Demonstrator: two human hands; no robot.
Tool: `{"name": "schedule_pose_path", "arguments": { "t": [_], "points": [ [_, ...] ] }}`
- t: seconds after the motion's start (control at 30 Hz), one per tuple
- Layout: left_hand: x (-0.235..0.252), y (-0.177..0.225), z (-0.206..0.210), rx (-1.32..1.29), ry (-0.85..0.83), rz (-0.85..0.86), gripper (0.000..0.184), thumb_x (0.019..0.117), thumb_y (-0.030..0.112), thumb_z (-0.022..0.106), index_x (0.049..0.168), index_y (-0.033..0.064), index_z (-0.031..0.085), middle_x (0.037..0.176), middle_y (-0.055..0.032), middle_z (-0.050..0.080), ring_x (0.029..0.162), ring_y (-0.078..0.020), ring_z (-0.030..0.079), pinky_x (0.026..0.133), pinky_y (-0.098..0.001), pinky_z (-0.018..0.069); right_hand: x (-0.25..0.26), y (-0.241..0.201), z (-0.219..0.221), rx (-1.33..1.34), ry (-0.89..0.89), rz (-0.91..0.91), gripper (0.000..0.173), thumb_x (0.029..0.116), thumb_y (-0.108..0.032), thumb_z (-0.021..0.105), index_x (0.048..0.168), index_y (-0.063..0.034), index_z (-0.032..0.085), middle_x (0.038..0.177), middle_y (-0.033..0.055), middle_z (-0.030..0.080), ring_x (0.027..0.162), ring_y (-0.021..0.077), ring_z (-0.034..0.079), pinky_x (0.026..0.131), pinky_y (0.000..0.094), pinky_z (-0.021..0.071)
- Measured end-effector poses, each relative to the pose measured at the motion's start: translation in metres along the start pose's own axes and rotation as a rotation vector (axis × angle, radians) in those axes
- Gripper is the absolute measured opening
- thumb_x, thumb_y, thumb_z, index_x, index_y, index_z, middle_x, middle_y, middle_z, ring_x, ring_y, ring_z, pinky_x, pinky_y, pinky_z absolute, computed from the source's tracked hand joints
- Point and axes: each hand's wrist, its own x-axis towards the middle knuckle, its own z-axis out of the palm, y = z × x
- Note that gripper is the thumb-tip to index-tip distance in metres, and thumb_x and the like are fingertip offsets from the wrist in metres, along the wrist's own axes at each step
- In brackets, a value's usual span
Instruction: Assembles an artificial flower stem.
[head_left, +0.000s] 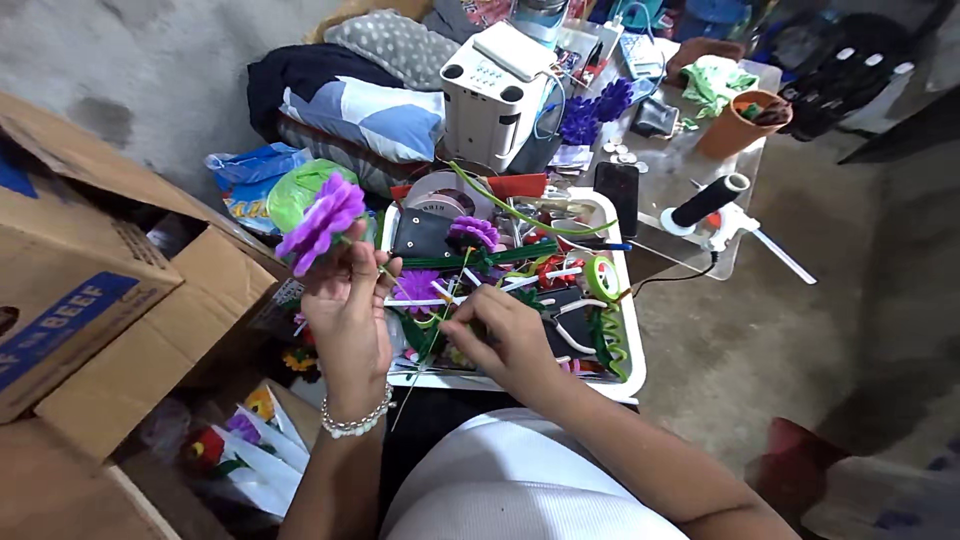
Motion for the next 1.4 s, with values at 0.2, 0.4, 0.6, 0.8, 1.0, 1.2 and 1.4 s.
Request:
{"name": "schedule_pose_path", "arguments": {
  "t": [0.2, 0.4, 0.6, 0.8, 1.0, 1.2, 1.4],
  "points": [
    [-0.003, 0.014, -0.003, -0.367, -0.069, -0.171, 0.022, 0.1055, 0.015, 0.053, 0.104, 0.0189, 0.074, 0.091, 0.0059, 0.075, 0.085, -0.0050, 0.072, 0.083, -0.0226, 0.0603, 0.002, 0.000, -0.003, 0.447, -0.183, 0.066, 0.025, 0.1014, -0.020, 0.065, 0.091, 0.0028, 0.068, 0.084, 0.0058, 0.064, 0.076, 0.0027, 0.059, 0.068, 0.0164, 0.0491],
    [-0.004, 0.016, -0.004, -0.888, -0.213, -0.374, 0.025, 0.1060, 0.014, 0.048, 0.101, 0.0104, 0.072, 0.088, -0.0006, 0.073, 0.087, -0.0097, 0.073, 0.083, -0.0242, 0.0606, 0.002, 0.003, -0.004, 1.221, -0.418, 0.460, 0.014, 0.1029, -0.022, 0.061, 0.090, -0.0175, 0.063, 0.080, -0.0117, 0.063, 0.074, -0.0018, 0.060, 0.071, 0.0193, 0.0512],
    [0.001, 0.014, -0.002, -0.430, -0.100, -0.137, 0.023, 0.1084, 0.013, 0.045, 0.105, 0.0195, 0.067, 0.095, 0.0070, 0.072, 0.092, -0.0036, 0.071, 0.087, -0.0204, 0.0586, 0.000, 0.000, 0.001, 0.817, -0.180, 0.256, 0.018, 0.1030, -0.018, 0.061, 0.091, -0.0050, 0.063, 0.084, -0.0040, 0.061, 0.077, -0.0011, 0.058, 0.070, 0.0171, 0.0493],
    [-0.002, 0.012, -0.007, -0.113, 0.016, 0.144, 0.017, 0.0971, 0.005, 0.065, 0.101, 0.0199, 0.073, 0.097, 0.0054, 0.075, 0.087, -0.0069, 0.072, 0.081, -0.0255, 0.0617, -0.001, -0.008, 0.001, 0.158, -0.043, -0.042, 0.028, 0.1011, -0.022, 0.065, 0.087, 0.0016, 0.068, 0.078, 0.0093, 0.062, 0.072, 0.0087, 0.058, 0.066, 0.0186, 0.0479],
    [-0.002, 0.027, -0.013, -0.784, -0.309, -0.208, 0.015, 0.1009, 0.013, 0.060, 0.104, 0.0115, 0.074, 0.088, 0.0014, 0.072, 0.085, -0.0080, 0.071, 0.079, -0.0205, 0.0595, -0.001, -0.005, -0.005, 1.154, -0.463, 0.381, 0.014, 0.1022, -0.024, 0.063, 0.094, -0.0125, 0.065, 0.086, -0.0098, 0.066, 0.079, -0.0030, 0.062, 0.074, 0.0169, 0.0516],
    [-0.003, 0.010, -0.004, -0.999, -0.349, -0.425, 0.021, 0.1044, 0.015, 0.055, 0.122, 0.0108, 0.067, 0.092, 0.0004, 0.072, 0.087, -0.0071, 0.073, 0.081, -0.0185, 0.0598, -0.003, -0.004, 0.000, 0.863, -0.337, 0.277, 0.019, 0.1008, -0.020, 0.065, 0.089, -0.0043, 0.064, 0.082, -0.0047, 0.062, 0.076, -0.0023, 0.058, 0.069, 0.0154, 0.0484],
    [-0.008, 0.007, 0.000, -0.284, 0.035, -0.109, 0.014, 0.1055, 0.017, 0.054, 0.101, 0.0192, 0.067, 0.094, 0.0068, 0.073, 0.085, -0.0020, 0.071, 0.078, -0.0192, 0.0607, -0.003, -0.011, 0.003, 0.087, -0.086, -0.014, 0.027, 0.0984, -0.022, 0.068, 0.083, -0.0005, 0.068, 0.074, 0.0084, 0.061, 0.069, 0.0105, 0.057, 0.063, 0.0199, 0.0467]
  ]
}}
